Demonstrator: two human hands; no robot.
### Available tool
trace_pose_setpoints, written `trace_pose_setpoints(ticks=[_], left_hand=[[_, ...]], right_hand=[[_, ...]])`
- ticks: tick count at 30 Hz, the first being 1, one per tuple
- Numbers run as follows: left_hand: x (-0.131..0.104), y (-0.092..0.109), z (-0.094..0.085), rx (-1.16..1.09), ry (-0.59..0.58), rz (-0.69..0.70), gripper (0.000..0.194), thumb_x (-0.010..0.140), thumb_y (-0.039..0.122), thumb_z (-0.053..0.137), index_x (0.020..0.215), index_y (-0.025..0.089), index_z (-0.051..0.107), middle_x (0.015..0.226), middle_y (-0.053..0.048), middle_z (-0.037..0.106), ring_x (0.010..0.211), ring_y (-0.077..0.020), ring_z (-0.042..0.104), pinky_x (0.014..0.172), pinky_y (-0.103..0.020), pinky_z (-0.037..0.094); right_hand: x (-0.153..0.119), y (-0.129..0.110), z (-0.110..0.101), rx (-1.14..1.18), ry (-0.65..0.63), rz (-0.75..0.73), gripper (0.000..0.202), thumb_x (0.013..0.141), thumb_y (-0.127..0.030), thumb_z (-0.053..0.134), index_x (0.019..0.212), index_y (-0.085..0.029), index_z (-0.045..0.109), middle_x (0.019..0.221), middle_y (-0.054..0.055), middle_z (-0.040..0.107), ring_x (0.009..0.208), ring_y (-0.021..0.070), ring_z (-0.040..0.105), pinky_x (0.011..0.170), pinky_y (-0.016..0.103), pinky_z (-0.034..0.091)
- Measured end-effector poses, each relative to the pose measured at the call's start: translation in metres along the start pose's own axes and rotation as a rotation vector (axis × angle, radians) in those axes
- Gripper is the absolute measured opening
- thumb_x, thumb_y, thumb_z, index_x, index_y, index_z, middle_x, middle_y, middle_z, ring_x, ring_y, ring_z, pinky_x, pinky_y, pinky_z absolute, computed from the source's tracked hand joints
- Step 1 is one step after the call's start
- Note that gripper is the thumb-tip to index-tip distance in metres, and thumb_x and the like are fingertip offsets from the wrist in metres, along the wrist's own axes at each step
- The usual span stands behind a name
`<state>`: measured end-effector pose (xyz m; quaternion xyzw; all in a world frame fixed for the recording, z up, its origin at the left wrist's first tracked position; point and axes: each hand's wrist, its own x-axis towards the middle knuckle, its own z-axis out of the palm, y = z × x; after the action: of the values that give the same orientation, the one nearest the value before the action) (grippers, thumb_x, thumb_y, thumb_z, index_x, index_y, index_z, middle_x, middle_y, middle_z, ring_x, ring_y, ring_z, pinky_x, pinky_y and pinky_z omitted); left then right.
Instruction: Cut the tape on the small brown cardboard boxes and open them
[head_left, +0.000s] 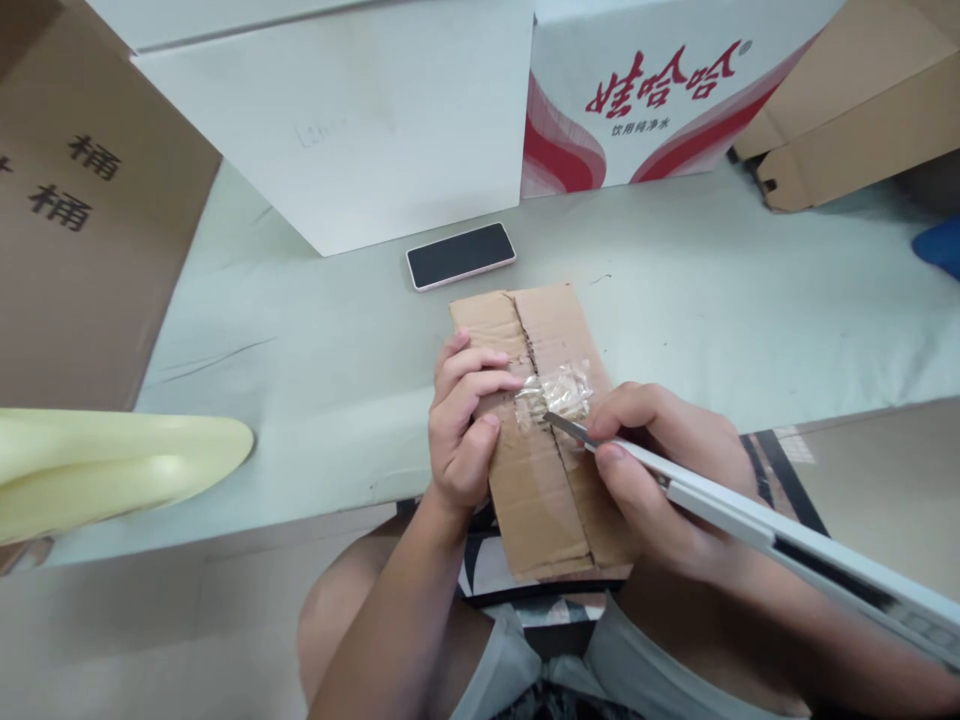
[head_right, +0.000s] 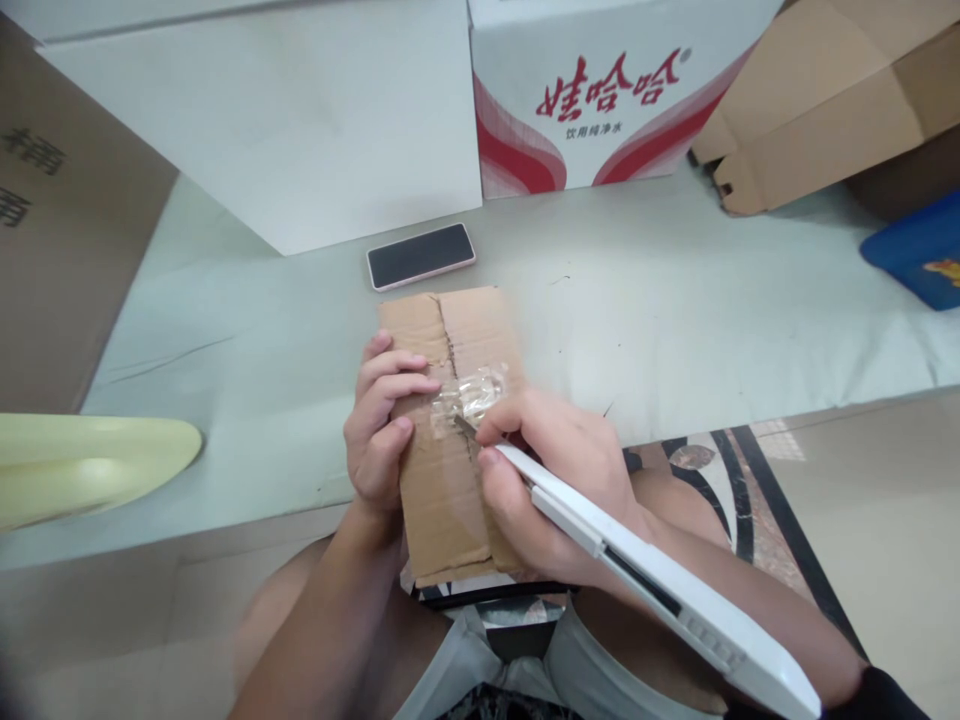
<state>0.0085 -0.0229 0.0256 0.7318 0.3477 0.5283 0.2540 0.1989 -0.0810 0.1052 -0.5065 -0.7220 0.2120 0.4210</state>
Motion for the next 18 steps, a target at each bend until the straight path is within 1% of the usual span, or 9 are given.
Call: trace_pose_setpoints(ticks=[3, 6, 9, 11, 13, 14, 16, 18], left_hand=[[0.000, 0.000, 0.000, -0.001, 0.002, 0.001, 0.028, 0.094, 0.024, 0.047, 0.108, 0.027, 0.071, 0.120, -0.002, 0.071, 0.129, -0.0233, 0.062, 0.133, -0.050, 0.035], [0.000, -0.001, -0.002, 0.025, -0.010, 0.010, 0.027, 0.095, 0.027, 0.047, 0.108, 0.026, 0.071, 0.119, -0.004, 0.071, 0.132, -0.0251, 0.061, 0.131, -0.052, 0.038], [0.001, -0.002, -0.004, 0.043, -0.033, 0.022, 0.027, 0.097, 0.030, 0.047, 0.109, 0.026, 0.071, 0.120, -0.005, 0.071, 0.133, -0.0263, 0.061, 0.130, -0.053, 0.039], [0.002, -0.003, -0.005, 0.052, -0.049, 0.031, 0.028, 0.097, 0.030, 0.046, 0.110, 0.026, 0.071, 0.122, -0.005, 0.071, 0.133, -0.0262, 0.060, 0.131, -0.053, 0.039], [0.003, -0.005, -0.008, 0.070, -0.063, 0.036, 0.029, 0.096, 0.030, 0.046, 0.110, 0.026, 0.071, 0.122, -0.005, 0.071, 0.133, -0.0266, 0.061, 0.130, -0.054, 0.039], [0.003, -0.006, -0.010, 0.079, -0.069, 0.037, 0.030, 0.095, 0.029, 0.046, 0.110, 0.027, 0.071, 0.122, -0.005, 0.072, 0.133, -0.0271, 0.061, 0.130, -0.054, 0.039], [0.003, -0.010, -0.016, 0.085, -0.070, 0.034, 0.031, 0.093, 0.028, 0.047, 0.109, 0.027, 0.073, 0.122, -0.005, 0.072, 0.133, -0.0280, 0.061, 0.130, -0.055, 0.039], [0.003, -0.016, -0.025, 0.070, -0.036, 0.017, 0.030, 0.090, 0.026, 0.049, 0.107, 0.028, 0.074, 0.123, -0.004, 0.073, 0.135, -0.0287, 0.060, 0.129, -0.055, 0.040]], right_hand=[[0.000, 0.000, -0.001, 0.011, 0.007, -0.003, 0.011, 0.090, -0.015, 0.056, 0.092, -0.025, 0.055, 0.070, -0.003, 0.066, 0.050, 0.0108, 0.055, 0.047, 0.026, 0.043], [-0.001, 0.003, 0.001, 0.051, 0.007, 0.032, 0.011, 0.090, -0.015, 0.058, 0.091, -0.025, 0.056, 0.070, -0.003, 0.066, 0.052, 0.0118, 0.057, 0.048, 0.027, 0.043], [-0.005, 0.010, 0.008, 0.206, 0.067, 0.054, 0.007, 0.092, -0.019, 0.059, 0.093, -0.026, 0.057, 0.068, -0.004, 0.062, 0.052, 0.0121, 0.056, 0.049, 0.027, 0.045], [-0.007, 0.018, 0.015, 0.367, 0.180, 0.008, 0.004, 0.097, -0.023, 0.057, 0.095, -0.026, 0.057, 0.069, -0.004, 0.060, 0.048, 0.0113, 0.053, 0.046, 0.027, 0.043], [-0.006, 0.027, 0.021, 0.488, 0.348, -0.055, 0.006, 0.099, -0.030, 0.056, 0.094, -0.027, 0.054, 0.071, -0.004, 0.059, 0.043, 0.0098, 0.047, 0.038, 0.025, 0.036], [-0.005, 0.033, 0.023, 0.512, 0.437, -0.057, 0.010, 0.099, -0.034, 0.057, 0.093, -0.028, 0.052, 0.073, -0.004, 0.058, 0.041, 0.0092, 0.045, 0.036, 0.024, 0.033], [0.000, 0.045, 0.026, 0.512, 0.584, -0.002, 0.019, 0.097, -0.042, 0.060, 0.091, -0.029, 0.048, 0.075, -0.004, 0.057, 0.042, 0.0088, 0.044, 0.035, 0.024, 0.029], [0.004, 0.059, 0.029, 0.505, 0.641, 0.112, 0.028, 0.096, -0.053, 0.060, 0.092, -0.029, 0.046, 0.074, -0.005, 0.055, 0.042, 0.0094, 0.044, 0.036, 0.025, 0.028]])
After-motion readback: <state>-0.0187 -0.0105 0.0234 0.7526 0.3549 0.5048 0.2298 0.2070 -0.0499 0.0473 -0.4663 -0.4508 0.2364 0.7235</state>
